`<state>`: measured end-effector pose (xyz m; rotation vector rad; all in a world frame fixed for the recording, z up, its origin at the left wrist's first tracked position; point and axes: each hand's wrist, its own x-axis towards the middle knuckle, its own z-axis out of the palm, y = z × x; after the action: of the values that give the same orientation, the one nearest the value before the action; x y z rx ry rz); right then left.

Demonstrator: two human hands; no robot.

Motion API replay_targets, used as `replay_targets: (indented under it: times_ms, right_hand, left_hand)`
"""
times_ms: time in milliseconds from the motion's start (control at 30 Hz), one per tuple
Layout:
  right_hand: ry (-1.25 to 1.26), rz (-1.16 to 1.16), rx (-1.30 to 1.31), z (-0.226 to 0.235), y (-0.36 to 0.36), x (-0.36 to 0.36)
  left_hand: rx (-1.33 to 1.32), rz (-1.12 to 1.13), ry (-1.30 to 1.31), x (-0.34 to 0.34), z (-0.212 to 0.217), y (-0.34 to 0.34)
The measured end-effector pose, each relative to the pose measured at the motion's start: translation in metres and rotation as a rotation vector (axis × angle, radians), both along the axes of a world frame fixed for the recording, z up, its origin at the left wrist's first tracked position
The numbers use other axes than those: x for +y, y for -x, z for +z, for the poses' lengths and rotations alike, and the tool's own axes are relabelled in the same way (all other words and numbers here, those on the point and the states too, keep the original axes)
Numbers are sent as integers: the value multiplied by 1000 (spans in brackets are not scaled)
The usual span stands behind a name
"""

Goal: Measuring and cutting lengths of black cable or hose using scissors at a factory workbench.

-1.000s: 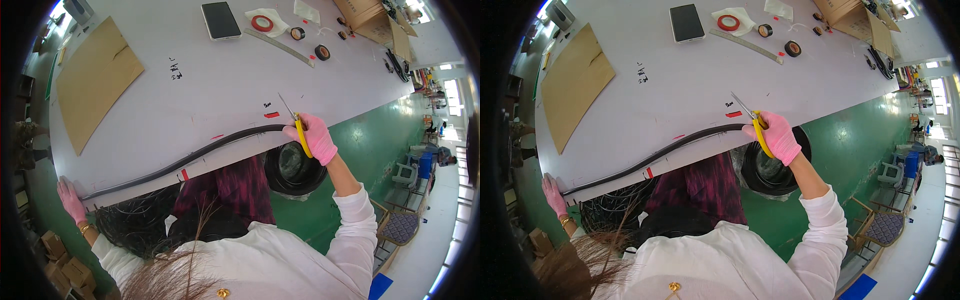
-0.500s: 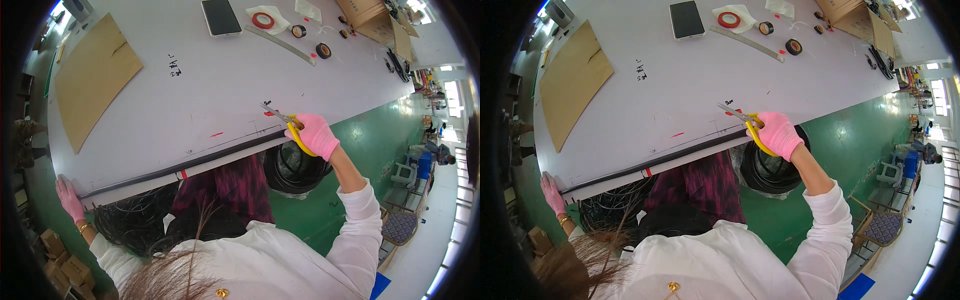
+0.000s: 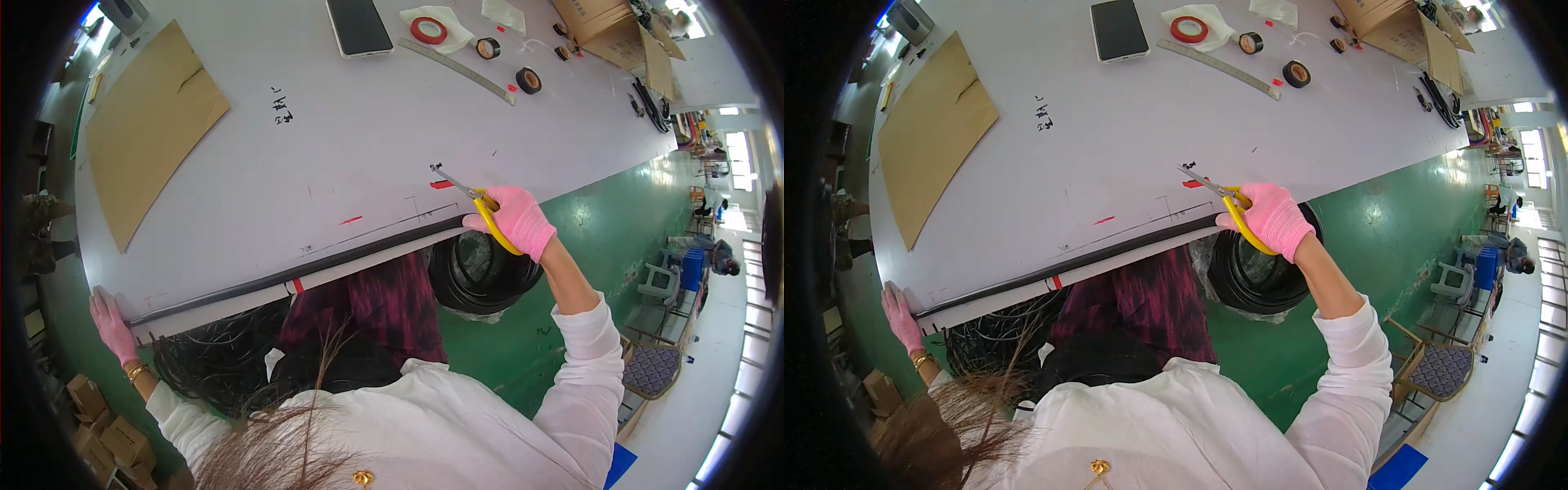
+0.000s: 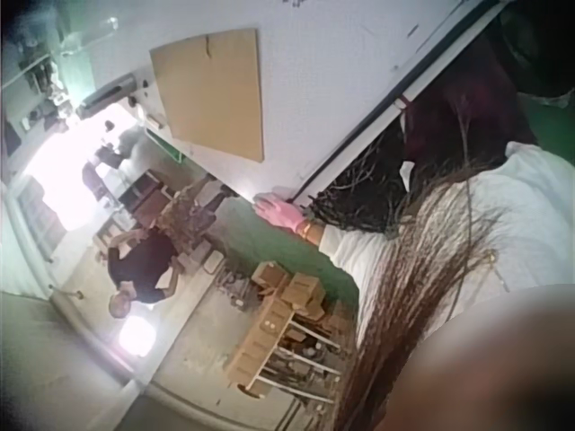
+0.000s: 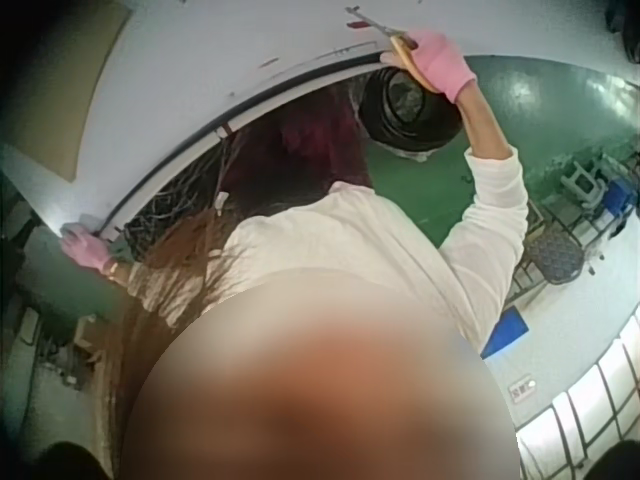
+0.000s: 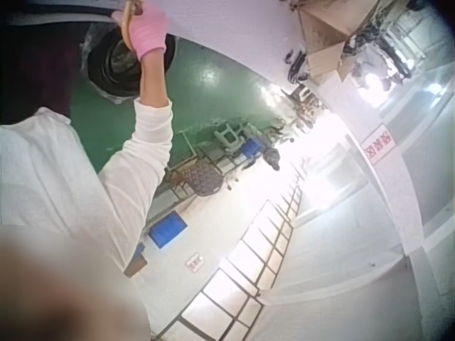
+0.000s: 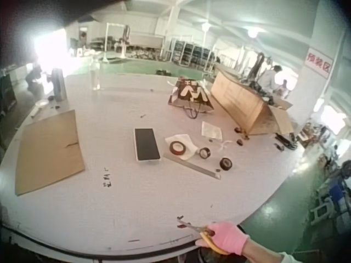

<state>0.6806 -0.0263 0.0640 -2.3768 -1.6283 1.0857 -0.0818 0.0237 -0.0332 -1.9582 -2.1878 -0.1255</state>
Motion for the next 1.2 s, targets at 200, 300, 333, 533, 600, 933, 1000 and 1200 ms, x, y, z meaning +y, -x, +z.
replay_targets:
  times_ms: [200,300,333,533,600,933,1000,1200]
  right_hand:
    - [51,-15,-22,1,2,4]
    - [89,5,-52,1,2,6]
    - [98,14,-63,1,2,7]
    - [115,128,-140,7,10,15]
    - [134,164,-178,5,9,16]
    - [166,222,-319,-11,3,19]
    - [169,254,-336,-11,1,21]
    - [187,296,-337,-13,-3,27]
  left_hand:
    - [112,-88,-10,-1,-4,6]
    - [-46,22,-31,2,1,-9]
    - [-71,9,-21,2,2,-9]
    - [98,-77,-19,-1,-11,22]
    - [121,-93,-26,0,-14,27]
    - [42,-3,-43,-2,-4,-1]
    - [-58,16,-50,0,3,-7]
    - [-4,-270,-95,-5,-15,-149]
